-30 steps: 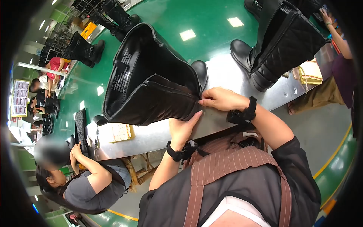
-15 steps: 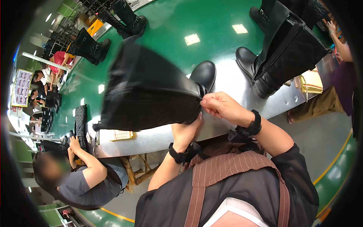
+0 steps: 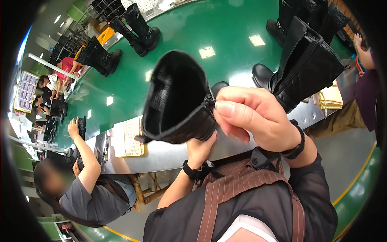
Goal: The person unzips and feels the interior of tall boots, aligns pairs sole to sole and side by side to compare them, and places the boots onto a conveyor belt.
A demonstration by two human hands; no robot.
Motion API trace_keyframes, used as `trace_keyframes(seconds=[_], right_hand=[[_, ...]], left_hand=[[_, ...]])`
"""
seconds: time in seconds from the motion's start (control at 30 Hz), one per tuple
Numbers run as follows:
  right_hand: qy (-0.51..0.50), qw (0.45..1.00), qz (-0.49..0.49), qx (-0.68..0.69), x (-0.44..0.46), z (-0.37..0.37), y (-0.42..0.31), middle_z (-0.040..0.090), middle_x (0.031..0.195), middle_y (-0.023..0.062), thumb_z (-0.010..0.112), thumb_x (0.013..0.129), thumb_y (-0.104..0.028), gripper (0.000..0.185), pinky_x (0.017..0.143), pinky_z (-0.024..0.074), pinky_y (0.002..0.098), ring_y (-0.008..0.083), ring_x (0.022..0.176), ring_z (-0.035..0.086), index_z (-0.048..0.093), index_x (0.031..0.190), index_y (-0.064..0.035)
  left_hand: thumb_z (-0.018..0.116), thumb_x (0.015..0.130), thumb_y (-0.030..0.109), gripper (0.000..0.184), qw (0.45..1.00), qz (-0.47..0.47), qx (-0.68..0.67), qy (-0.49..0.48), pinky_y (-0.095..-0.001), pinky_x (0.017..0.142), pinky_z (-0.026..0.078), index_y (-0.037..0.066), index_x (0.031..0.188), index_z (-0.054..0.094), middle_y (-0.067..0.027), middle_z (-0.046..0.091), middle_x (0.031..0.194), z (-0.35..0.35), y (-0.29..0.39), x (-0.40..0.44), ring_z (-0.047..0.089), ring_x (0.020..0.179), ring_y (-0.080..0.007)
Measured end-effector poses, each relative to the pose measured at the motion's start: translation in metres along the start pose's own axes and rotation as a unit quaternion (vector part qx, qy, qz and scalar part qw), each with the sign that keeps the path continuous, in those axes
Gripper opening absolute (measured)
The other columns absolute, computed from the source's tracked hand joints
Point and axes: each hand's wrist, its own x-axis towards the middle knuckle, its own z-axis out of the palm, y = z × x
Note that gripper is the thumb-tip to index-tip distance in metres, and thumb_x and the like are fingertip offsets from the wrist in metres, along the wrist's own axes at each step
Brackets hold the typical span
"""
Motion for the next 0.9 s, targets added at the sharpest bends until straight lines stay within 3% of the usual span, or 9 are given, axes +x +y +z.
trace_keyframes(seconds=[0.2, 0.27, 0.3, 0.4, 0.47, 0.57, 0.63, 0.77, 0.9], right_hand=[[-0.032, 0.988, -0.067, -0.134, 0.001, 0.000, 0.010, 0.059, 0.078, 0.0040, 0.050, 0.099, -0.024, 0.027, 0.058, 0.0430, 0.0234, 0.0098, 0.064, 0.053, 0.063, 0.091, -0.0013], [0.078, 0.908, -0.266, -0.313, -0.008, -0.010, 0.018, 0.062, 0.080, 0.0076, 0.061, 0.091, -0.017, 0.014, 0.058, 0.0464, 0.0295, 0.0184, 0.066, 0.059, 0.063, 0.089, -0.0031], [0.118, 0.885, -0.260, -0.368, -0.022, -0.014, 0.003, 0.063, 0.085, 0.0078, 0.068, 0.085, -0.013, 0.015, 0.057, 0.0472, 0.0296, 0.0227, 0.065, 0.058, 0.065, 0.096, -0.0042], [0.363, 0.762, -0.298, -0.446, -0.075, -0.036, -0.009, 0.062, 0.097, 0.0109, 0.073, 0.075, -0.006, 0.035, 0.057, 0.0441, 0.0248, 0.0116, 0.065, 0.052, 0.058, 0.106, 0.0005], [0.489, 0.689, -0.328, -0.423, -0.103, -0.060, -0.003, 0.051, 0.116, 0.0115, 0.074, 0.075, -0.009, 0.053, 0.075, 0.0398, 0.0243, 0.0106, 0.082, 0.048, 0.047, 0.120, -0.0007], [0.516, 0.643, -0.291, -0.486, -0.120, -0.089, -0.013, 0.045, 0.124, 0.0104, 0.075, 0.074, -0.011, 0.066, 0.083, 0.0388, 0.0271, 0.0153, 0.088, 0.048, 0.042, 0.131, -0.0007], [0.489, 0.527, -0.222, -0.659, -0.122, -0.087, -0.026, 0.048, 0.124, 0.0108, 0.074, 0.071, -0.012, 0.067, 0.085, 0.0423, 0.0326, 0.0240, 0.095, 0.053, 0.047, 0.132, -0.0033], [0.420, 0.574, -0.226, -0.666, -0.095, -0.088, -0.046, 0.057, 0.105, 0.0117, 0.067, 0.068, -0.004, 0.053, 0.079, 0.0463, 0.0362, 0.0276, 0.090, 0.058, 0.057, 0.120, -0.0041], [0.397, 0.632, -0.204, -0.633, -0.078, -0.093, -0.048, 0.056, 0.084, 0.0082, 0.054, 0.066, 0.009, 0.023, 0.063, 0.0478, 0.0306, 0.0225, 0.071, 0.060, 0.060, 0.084, -0.0028]], left_hand=[[0.074, 0.080, 0.014, 0.032, 0.994, 0.034, 0.046, 0.090, -0.0301, 0.082, 0.050, 0.000, 0.108, 0.065, -0.0062, 0.067, 0.103, 0.002, -0.006, -0.003, 0.063, 0.092, -0.0151], [0.074, 0.079, 0.012, 0.033, 0.992, -0.023, 0.044, 0.120, -0.0298, 0.081, 0.050, -0.002, 0.107, 0.064, -0.0072, 0.067, 0.103, 0.005, 0.016, -0.003, 0.063, 0.092, -0.0142], [0.075, 0.078, 0.010, 0.032, 0.992, -0.007, 0.029, 0.122, -0.0298, 0.081, 0.050, -0.003, 0.106, 0.064, -0.0084, 0.068, 0.103, 0.000, 0.021, -0.003, 0.063, 0.092, -0.0143], [0.077, 0.075, 0.006, 0.032, 0.987, 0.032, 0.043, 0.153, -0.0308, 0.084, 0.049, -0.005, 0.102, 0.064, -0.0115, 0.068, 0.104, -0.015, 0.019, 0.004, 0.064, 0.091, -0.0163], [0.079, 0.073, 0.009, 0.040, 0.981, 0.050, 0.079, 0.168, -0.0304, 0.086, 0.049, -0.005, 0.107, 0.061, -0.0125, 0.068, 0.103, -0.020, 0.022, 0.004, 0.063, 0.094, -0.0181], [0.082, 0.070, 0.010, 0.043, 0.983, 0.044, 0.103, 0.147, -0.0338, 0.082, 0.050, -0.005, 0.104, 0.061, -0.0162, 0.068, 0.101, -0.036, 0.012, 0.003, 0.065, 0.089, -0.0244], [0.081, 0.071, 0.020, 0.040, 0.902, 0.173, 0.380, 0.111, -0.0380, 0.075, 0.050, -0.004, 0.098, 0.063, -0.0193, 0.068, 0.096, -0.048, 0.027, -0.007, 0.065, 0.084, -0.0329], [0.068, 0.083, 0.032, 0.033, 0.846, -0.055, 0.527, 0.064, -0.0396, 0.063, 0.048, -0.001, 0.083, 0.067, -0.0153, 0.067, 0.071, -0.044, 0.080, -0.037, 0.064, 0.069, -0.0341], [0.064, 0.087, 0.023, 0.023, 0.930, 0.025, 0.360, -0.066, -0.0368, 0.058, 0.048, 0.000, 0.083, 0.066, -0.0170, 0.064, 0.069, -0.011, 0.110, -0.042, 0.065, 0.066, -0.0322]])
